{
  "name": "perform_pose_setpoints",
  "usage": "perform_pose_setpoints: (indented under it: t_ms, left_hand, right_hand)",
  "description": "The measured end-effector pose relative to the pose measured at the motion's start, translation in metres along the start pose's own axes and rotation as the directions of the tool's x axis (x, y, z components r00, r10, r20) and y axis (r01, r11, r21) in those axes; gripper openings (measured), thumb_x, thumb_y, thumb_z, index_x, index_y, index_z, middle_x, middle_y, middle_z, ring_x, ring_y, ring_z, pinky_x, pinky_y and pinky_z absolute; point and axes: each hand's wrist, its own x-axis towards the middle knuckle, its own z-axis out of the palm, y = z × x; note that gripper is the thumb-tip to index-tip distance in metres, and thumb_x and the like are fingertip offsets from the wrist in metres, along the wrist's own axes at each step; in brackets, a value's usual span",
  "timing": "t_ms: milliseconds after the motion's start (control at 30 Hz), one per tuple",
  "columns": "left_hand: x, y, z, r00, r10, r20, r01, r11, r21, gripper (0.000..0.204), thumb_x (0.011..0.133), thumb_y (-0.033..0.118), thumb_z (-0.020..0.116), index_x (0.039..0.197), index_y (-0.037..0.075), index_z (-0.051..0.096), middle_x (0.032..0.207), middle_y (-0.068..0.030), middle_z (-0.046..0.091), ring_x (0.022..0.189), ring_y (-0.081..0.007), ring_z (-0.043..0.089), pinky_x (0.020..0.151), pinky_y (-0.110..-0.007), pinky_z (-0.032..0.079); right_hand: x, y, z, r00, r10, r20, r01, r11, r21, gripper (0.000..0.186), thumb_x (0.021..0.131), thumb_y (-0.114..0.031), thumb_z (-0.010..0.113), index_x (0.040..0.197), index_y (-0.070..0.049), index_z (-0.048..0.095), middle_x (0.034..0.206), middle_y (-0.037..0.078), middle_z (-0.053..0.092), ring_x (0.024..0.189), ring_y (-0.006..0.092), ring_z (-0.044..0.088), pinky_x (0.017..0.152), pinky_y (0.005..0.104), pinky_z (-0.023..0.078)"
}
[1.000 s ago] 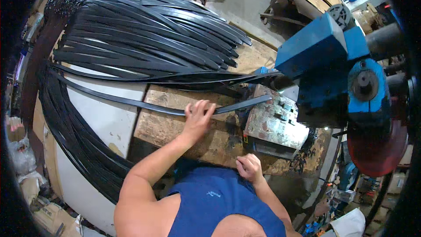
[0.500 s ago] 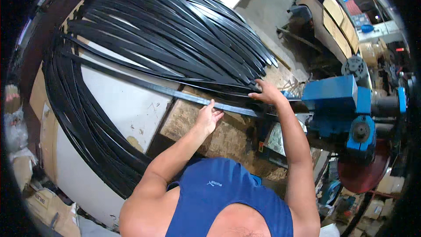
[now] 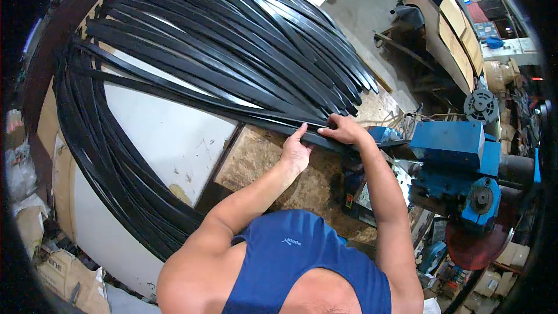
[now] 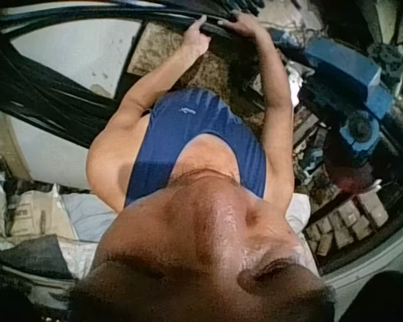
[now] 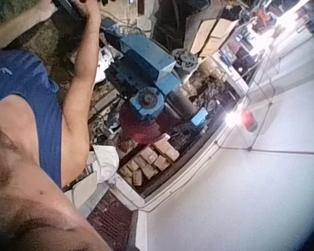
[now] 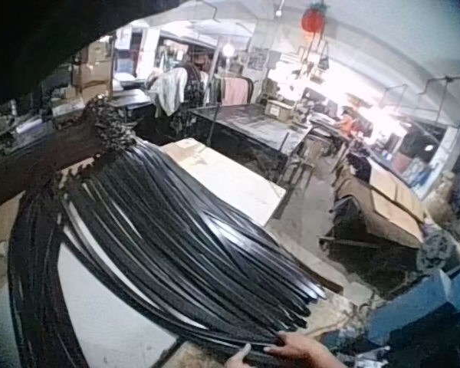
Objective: The person gathers black rubber strips, aligns them on a worktable, and feeds their ends into a cutting machine to trim them.
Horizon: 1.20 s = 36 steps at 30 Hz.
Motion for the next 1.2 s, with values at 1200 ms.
perform_pose_setpoints:
  t_ms: [1200]
  left_hand:
    - [-0.068,0.041,-0.009,0.925,0.138,0.354,-0.094,0.986,-0.137,0.054,0.091,0.043,0.054,0.131,0.007,0.047,0.127,-0.0095,0.056,0.121,-0.0285,0.049,0.107,-0.046,0.033]
  right_hand:
    - [-0.093,-0.07,0.056,0.68,-0.338,-0.65,0.367,0.925,-0.097,0.027,0.072,-0.007,0.073,0.082,-0.002,0.048,0.089,0.016,0.048,0.084,0.0361,0.053,0.071,0.0421,0.045]
